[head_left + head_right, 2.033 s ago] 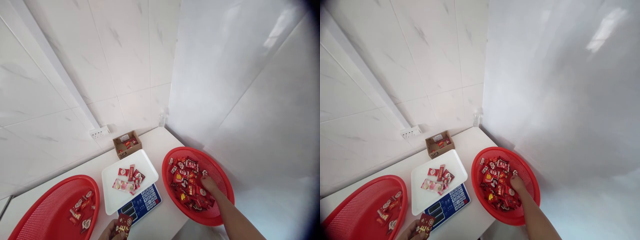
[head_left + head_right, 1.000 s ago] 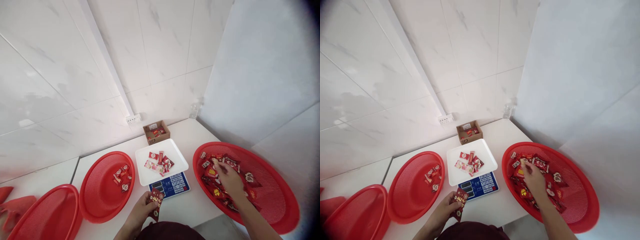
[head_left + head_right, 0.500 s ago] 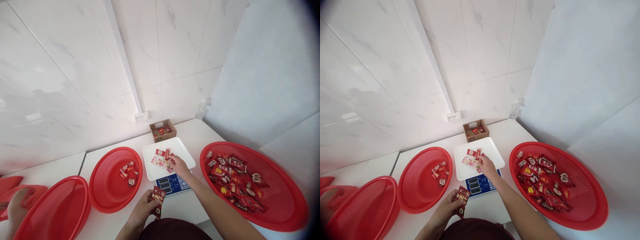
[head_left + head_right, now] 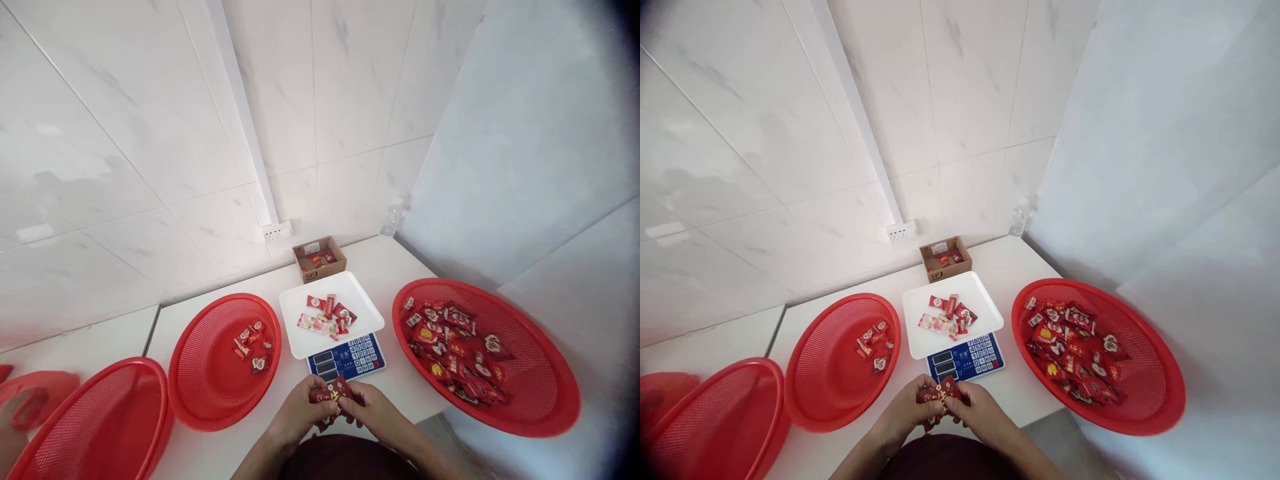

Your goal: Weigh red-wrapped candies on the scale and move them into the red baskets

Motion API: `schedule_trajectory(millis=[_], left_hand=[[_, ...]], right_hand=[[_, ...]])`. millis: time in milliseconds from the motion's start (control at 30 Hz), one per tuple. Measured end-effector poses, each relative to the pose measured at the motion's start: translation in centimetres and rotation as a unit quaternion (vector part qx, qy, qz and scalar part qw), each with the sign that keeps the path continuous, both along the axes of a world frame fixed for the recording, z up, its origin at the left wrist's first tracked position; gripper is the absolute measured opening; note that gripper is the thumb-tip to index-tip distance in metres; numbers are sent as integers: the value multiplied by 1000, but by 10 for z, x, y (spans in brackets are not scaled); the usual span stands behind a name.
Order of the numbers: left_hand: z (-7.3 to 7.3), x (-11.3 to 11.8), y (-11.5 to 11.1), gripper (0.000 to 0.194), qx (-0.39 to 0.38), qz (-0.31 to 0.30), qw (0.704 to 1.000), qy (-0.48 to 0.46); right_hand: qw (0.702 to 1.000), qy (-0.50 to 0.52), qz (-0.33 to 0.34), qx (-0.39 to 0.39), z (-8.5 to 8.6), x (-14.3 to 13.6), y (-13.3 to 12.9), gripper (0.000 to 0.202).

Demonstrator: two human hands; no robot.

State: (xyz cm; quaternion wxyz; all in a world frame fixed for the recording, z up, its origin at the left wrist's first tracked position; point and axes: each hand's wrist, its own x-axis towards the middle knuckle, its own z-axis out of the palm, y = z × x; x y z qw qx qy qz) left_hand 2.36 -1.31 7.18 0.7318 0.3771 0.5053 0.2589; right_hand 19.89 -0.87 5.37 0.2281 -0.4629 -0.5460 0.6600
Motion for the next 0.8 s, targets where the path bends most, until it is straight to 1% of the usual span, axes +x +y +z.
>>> schedule_trajectory(millis=[133, 267, 400, 533, 633, 800], left_hand=[[-5, 4, 2, 43, 0, -3, 1000, 4], [-7, 6, 3, 48, 5, -5, 1000, 20], [-4, 4, 3, 49, 37, -21, 999, 25], [5, 1, 3, 46, 33, -14, 999, -7], [9, -1, 3, 46, 30, -14, 999, -8], [8, -2, 1, 48, 21, -8, 1000, -1]], right_hand=[[999, -8, -38, 8, 0, 1, -4, 38], [997, -20, -73, -8, -3, 1, -4, 42], [997, -3, -67, -41, 0, -1, -5, 48], [997, 28, -32, -65, 9, -3, -4, 53], [997, 39, -29, -51, 13, -4, -2, 51], [997, 45, -55, -25, 15, -6, 0, 47]])
